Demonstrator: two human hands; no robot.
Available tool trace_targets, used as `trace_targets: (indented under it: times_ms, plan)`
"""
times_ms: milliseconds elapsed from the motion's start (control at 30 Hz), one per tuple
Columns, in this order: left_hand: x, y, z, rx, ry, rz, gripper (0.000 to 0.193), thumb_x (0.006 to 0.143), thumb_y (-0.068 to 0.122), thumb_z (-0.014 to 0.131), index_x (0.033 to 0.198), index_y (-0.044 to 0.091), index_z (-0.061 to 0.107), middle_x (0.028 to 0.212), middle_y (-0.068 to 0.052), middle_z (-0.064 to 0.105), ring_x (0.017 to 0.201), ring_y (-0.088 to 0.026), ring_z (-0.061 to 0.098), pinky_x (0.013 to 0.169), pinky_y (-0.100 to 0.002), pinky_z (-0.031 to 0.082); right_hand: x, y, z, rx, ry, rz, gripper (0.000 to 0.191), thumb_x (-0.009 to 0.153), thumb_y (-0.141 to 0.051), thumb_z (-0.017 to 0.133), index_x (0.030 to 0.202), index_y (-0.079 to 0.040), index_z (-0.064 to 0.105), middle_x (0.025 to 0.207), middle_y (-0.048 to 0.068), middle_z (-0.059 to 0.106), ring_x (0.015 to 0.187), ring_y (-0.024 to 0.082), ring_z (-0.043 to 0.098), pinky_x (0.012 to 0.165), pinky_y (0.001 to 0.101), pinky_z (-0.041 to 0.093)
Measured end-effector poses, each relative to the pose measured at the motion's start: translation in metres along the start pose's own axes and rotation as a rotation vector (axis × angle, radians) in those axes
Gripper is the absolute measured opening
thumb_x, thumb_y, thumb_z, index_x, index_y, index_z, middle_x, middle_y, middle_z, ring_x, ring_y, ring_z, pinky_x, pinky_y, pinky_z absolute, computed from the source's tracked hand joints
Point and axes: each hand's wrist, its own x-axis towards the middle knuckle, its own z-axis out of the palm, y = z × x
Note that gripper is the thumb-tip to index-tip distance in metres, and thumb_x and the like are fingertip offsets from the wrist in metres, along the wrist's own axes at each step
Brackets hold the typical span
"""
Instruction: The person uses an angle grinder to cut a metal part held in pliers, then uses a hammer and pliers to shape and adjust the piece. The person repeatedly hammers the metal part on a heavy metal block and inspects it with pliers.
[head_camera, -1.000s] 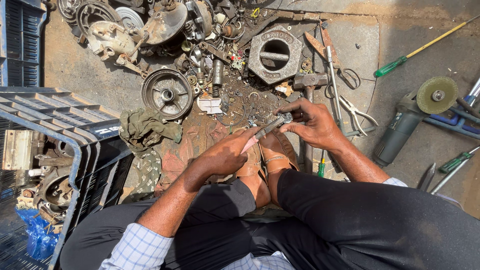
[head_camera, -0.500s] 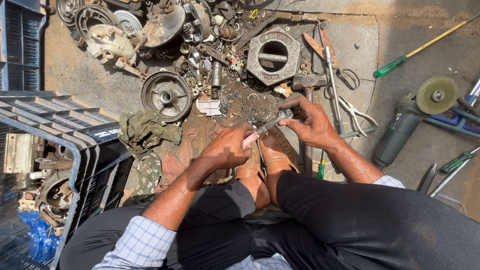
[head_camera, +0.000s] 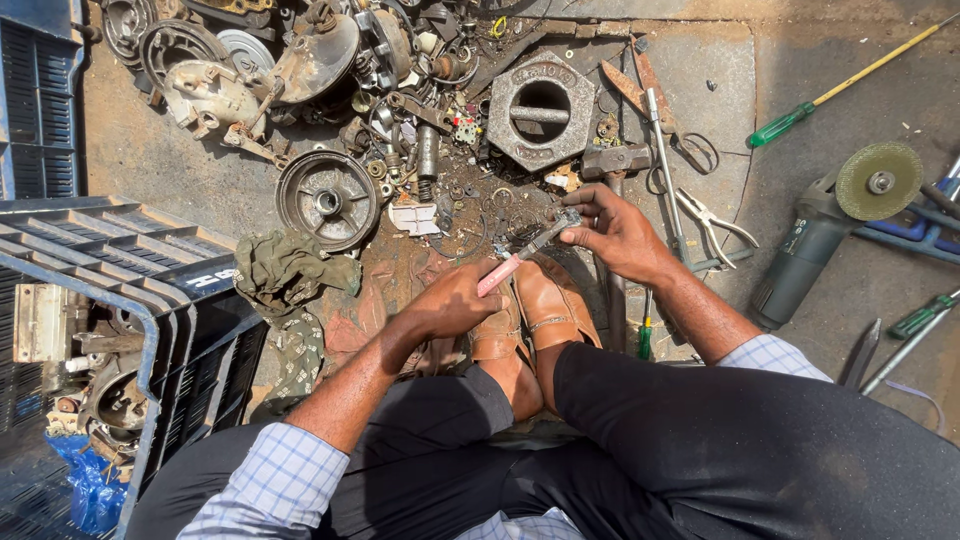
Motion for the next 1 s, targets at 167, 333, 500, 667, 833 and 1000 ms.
trace_targets:
  times_ms: [167, 333, 500, 667, 833, 1000]
  plan:
    - [0.026, -0.021, 0.009, -0.203, 0.118, -0.178, 0.058, 0.085, 0.025, 0.063, 0.138, 0.003, 0.055, 0.107, -0.018, 0.073, 0.097, -0.029, 0.071, 0.086, -0.042, 0.054, -0.002, 0.019, -0.048, -0.208, 0.233, 0.068, 0.061, 0.091, -0.017, 0.080, 0.142, 0.000, 0.049, 0.130, 0.015, 0.067, 0.110, 0.020, 0.068, 0.095, 0.0339, 0.057]
    - [0.063, -0.019, -0.001, -0.160, 0.170, -0.190, 0.058, 0.084, 0.024, 0.064, 0.135, -0.002, 0.054, 0.106, -0.020, 0.072, 0.095, -0.030, 0.071, 0.085, -0.043, 0.055, -0.023, 0.054, -0.084, -0.417, 0.262, 0.401, 0.047, 0.093, -0.034, 0.075, 0.123, 0.001, 0.068, 0.102, 0.017, 0.077, 0.094, 0.025, 0.076, 0.086, 0.0411, 0.061]
    - [0.086, -0.002, -0.012, -0.105, 0.102, -0.302, 0.063, 0.084, 0.025, 0.067, 0.140, 0.001, 0.049, 0.109, -0.020, 0.072, 0.098, -0.030, 0.073, 0.087, -0.044, 0.057, -0.020, 0.088, -0.057, -0.768, 0.122, 0.498, 0.066, 0.092, -0.062, 0.065, 0.118, -0.001, 0.071, 0.086, 0.017, 0.075, 0.082, 0.030, 0.076, 0.077, 0.0475, 0.060]
    - [0.105, 0.008, -0.015, -0.054, 0.138, -0.267, 0.070, 0.083, 0.027, 0.073, 0.142, 0.000, 0.047, 0.116, -0.020, 0.070, 0.106, -0.031, 0.071, 0.094, -0.042, 0.055, -0.006, 0.106, -0.023, -0.898, 0.116, 0.595, 0.072, 0.090, -0.069, 0.064, 0.113, -0.001, 0.071, 0.082, 0.018, 0.075, 0.080, 0.031, 0.074, 0.074, 0.0502, 0.059]
    - [0.121, 0.000, -0.022, 0.001, 0.144, -0.247, 0.060, 0.082, 0.030, 0.075, 0.132, 0.001, 0.058, 0.115, -0.021, 0.071, 0.109, -0.034, 0.070, 0.097, -0.044, 0.053, 0.000, 0.106, -0.033, -0.328, 0.309, 0.630, 0.034, 0.091, -0.028, 0.069, 0.114, -0.002, 0.068, 0.078, 0.012, 0.070, 0.062, 0.019, 0.064, 0.060, 0.0391, 0.053]
    - [0.127, -0.018, -0.029, 0.070, 0.154, -0.202, 0.049, 0.081, 0.028, 0.074, 0.123, 0.003, 0.067, 0.112, -0.021, 0.073, 0.108, -0.036, 0.071, 0.097, -0.044, 0.054, -0.002, 0.085, -0.043, 0.477, 0.168, 0.549, 0.020, 0.089, -0.009, 0.066, 0.105, -0.004, 0.056, 0.071, 0.007, 0.064, 0.049, 0.011, 0.052, 0.043, 0.0270, 0.044]
